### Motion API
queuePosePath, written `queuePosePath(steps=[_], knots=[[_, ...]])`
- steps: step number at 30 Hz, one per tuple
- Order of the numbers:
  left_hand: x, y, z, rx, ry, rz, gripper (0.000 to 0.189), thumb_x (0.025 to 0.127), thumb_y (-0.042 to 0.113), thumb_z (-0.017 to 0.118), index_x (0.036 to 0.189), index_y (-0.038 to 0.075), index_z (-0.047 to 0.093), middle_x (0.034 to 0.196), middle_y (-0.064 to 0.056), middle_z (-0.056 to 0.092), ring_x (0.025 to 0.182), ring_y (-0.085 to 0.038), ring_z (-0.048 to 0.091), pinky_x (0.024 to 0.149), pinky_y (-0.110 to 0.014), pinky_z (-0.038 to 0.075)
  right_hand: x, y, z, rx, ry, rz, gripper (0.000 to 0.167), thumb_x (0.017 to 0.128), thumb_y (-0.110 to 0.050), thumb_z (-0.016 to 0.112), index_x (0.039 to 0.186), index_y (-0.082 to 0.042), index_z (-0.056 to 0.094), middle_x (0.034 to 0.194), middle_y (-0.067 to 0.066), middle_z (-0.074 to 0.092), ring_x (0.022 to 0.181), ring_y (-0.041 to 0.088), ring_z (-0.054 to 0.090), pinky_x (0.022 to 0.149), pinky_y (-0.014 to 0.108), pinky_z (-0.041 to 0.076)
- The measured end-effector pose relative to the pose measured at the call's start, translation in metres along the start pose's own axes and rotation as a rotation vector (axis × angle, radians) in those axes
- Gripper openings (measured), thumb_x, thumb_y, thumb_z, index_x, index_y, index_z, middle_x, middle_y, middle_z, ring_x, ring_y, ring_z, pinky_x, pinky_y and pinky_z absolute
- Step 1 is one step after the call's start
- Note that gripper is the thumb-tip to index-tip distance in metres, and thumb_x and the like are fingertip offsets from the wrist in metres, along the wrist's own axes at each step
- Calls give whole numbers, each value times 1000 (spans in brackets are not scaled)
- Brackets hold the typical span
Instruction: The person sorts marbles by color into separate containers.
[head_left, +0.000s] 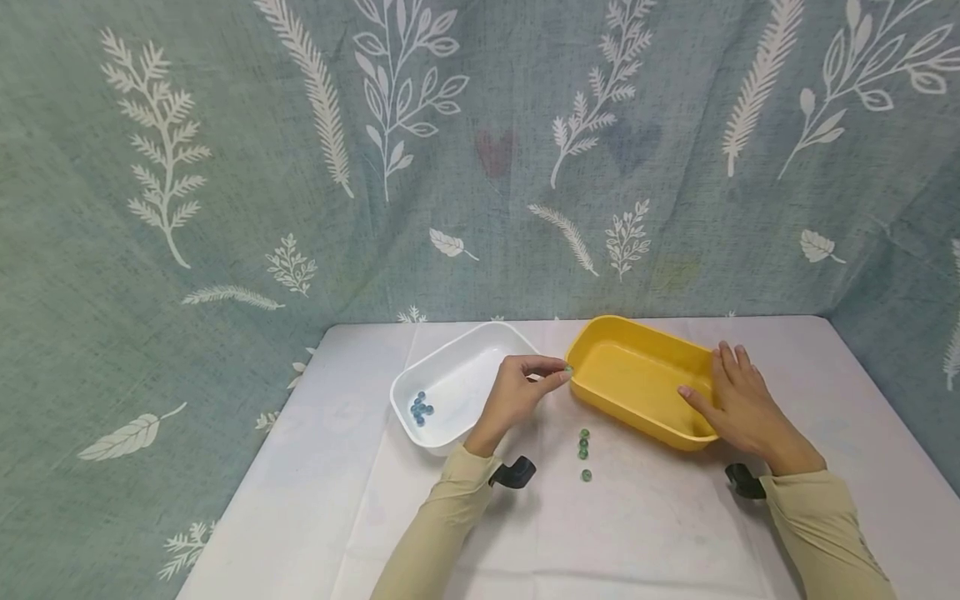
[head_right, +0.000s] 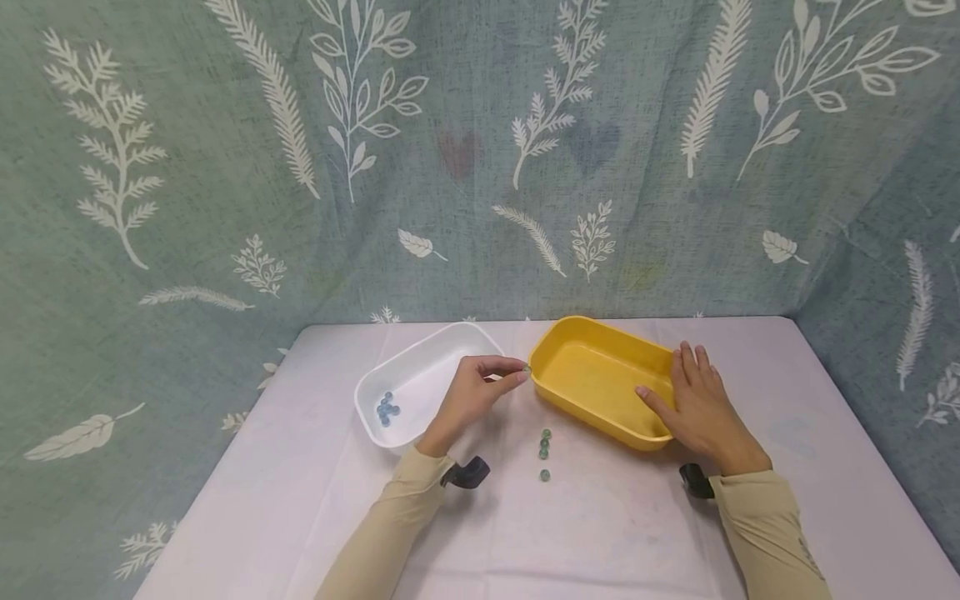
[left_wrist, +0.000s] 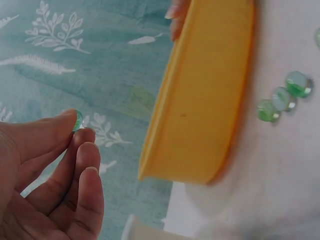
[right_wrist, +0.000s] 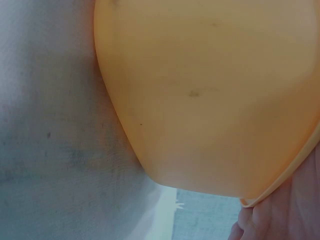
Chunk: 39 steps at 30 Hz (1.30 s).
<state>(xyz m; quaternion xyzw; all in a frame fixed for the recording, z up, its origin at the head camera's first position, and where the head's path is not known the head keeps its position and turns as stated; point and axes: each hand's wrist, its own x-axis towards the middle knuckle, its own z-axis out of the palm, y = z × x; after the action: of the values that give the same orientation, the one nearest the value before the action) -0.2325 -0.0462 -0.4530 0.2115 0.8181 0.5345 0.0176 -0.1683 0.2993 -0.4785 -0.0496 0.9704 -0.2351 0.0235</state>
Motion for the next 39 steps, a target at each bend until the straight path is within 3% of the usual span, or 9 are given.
queuePosePath(steps=[18,39], knots=[[22,14,4,-33,10,0,23,93,25,79,109,10,82,108,-8,81,95,-15,72,83,-25,56,-3,0,1,6,-3,16,106,105,-65,37,157,18,-3,166,39,-12,154,56,-17,124,72,-4],[40,9,12,-31,44,-27,22,91,24,81,108,9,82,106,-8,81,98,-17,74,85,-24,58,-1,-1,2,11,0,17,107,104,-66,37,157,18,-2,166,39,-11,155,56,-17,124,72,-4]])
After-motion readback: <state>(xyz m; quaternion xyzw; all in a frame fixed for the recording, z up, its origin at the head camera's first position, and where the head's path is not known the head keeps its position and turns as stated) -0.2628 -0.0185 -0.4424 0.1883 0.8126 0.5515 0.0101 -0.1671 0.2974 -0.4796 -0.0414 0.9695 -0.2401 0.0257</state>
